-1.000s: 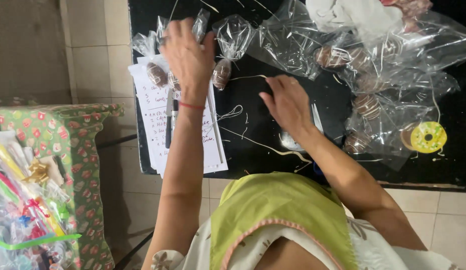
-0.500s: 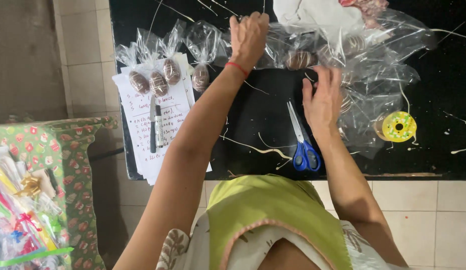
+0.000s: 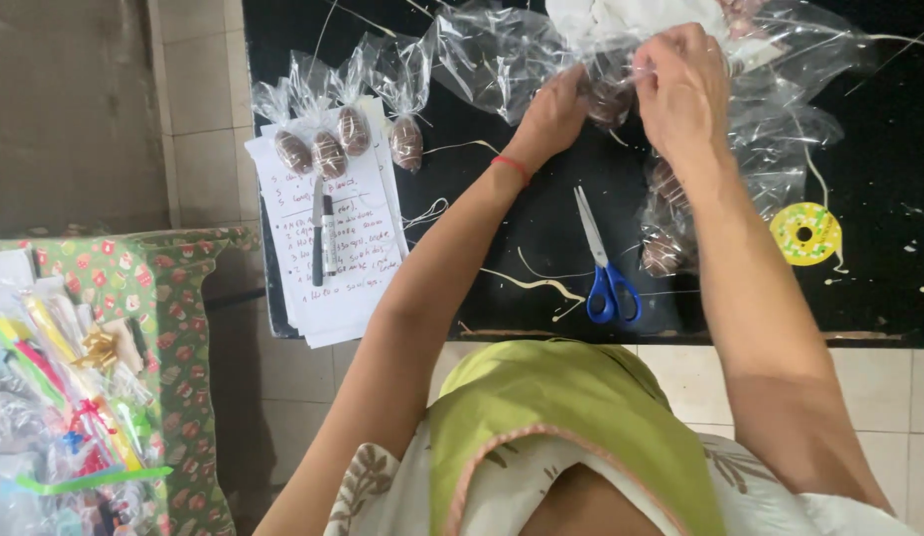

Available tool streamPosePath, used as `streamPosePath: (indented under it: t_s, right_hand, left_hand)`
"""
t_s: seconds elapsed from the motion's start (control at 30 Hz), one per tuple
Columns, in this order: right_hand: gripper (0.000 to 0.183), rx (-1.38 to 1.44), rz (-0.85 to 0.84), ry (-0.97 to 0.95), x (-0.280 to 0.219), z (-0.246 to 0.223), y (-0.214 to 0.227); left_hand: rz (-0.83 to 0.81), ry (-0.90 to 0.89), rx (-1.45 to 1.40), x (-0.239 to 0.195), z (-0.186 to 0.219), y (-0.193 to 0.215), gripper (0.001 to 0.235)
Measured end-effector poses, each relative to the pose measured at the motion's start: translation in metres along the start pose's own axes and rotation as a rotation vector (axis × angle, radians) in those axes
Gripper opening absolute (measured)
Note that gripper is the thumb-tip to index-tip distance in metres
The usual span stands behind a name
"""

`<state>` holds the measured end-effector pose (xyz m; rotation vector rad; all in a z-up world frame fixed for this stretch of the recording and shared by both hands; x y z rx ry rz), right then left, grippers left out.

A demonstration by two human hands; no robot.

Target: The person places chocolate eggs into plastic bags, ties each bag with string, and cuts the excess string with scissors.

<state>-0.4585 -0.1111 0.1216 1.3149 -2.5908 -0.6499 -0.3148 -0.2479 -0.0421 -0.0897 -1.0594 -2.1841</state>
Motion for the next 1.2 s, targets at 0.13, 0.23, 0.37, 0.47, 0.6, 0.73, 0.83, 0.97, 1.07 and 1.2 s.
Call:
streamPosePath:
  t_s: [0.13, 0.23, 0.37, 0.47, 0.6, 0.73, 0.83, 0.97, 1.07, 1.2]
  right_hand:
    - [0.007, -0.455, -0.251, 0.199, -0.012, -0.037, 0.001]
    - [0.006, -0.302, -0.391, 0.161, -0.04, -0.074, 0.021]
    - [0.016, -0.192, -0.431, 0.349, -0.075, -0.107, 0.032]
    - [0.043, 0.048, 0.001, 0.287, -0.11, -0.076, 0.02]
    - [0.056, 0.426, -0.073, -0.085, -0.167, -0.041, -0.029]
    - [0.054, 0.07, -0.125, 0.224, -0.179, -0.046, -0.063]
    - [0.024, 0.399, -0.208, -0.086, -0.195, -0.056, -0.088]
    - [0.026, 0.567, -0.281, -0.248, -0.192, -0.009, -0.108]
    - [0.021, 0.758, -0.278, -0.326, -0.202, 0.024, -0.125]
    - [0.019, 0.758, -0.452, -0.329, -0.218, 0.023, -0.129]
  left_hand:
    - [0.046, 0.107, -0.464, 0.0, 0.022, 0.029, 0.021]
    - [0.034, 0.219, -0.989, -0.039, 0.015, 0.027, 0.036]
    - [0.064, 0.292, -1.552, -0.061, 0.11, 0.074, 0.058]
    - [0.463, 0.184, -1.7, -0.1, 0.12, 0.052, 0.037]
    - [0.8, 0.522, -1.385, -0.116, 0.128, 0.057, 0.021]
    - [0.776, 0.604, -1.128, -0.148, 0.149, 0.069, 0.015]
    - [0.732, 0.618, -1.249, -0.173, 0.14, 0.076, 0.017]
    - [0.651, 0.679, -1.51, -0.212, 0.148, 0.112, 0.011]
    - [0.453, 0.685, -1.669, -0.237, 0.166, 0.137, 0.024]
    - [0.438, 0.663, -1.509, -0.253, 0.165, 0.133, 0.023]
Point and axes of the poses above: each hand's wrist, its own x-axis towards the middle knuckle, its own y-axis out of the back of the hand, z = x × y, the point moved 3 cm from there along x, towards the middle knuckle, and after that the axes turned 14 degrees about -y, right-handed, at the moved point
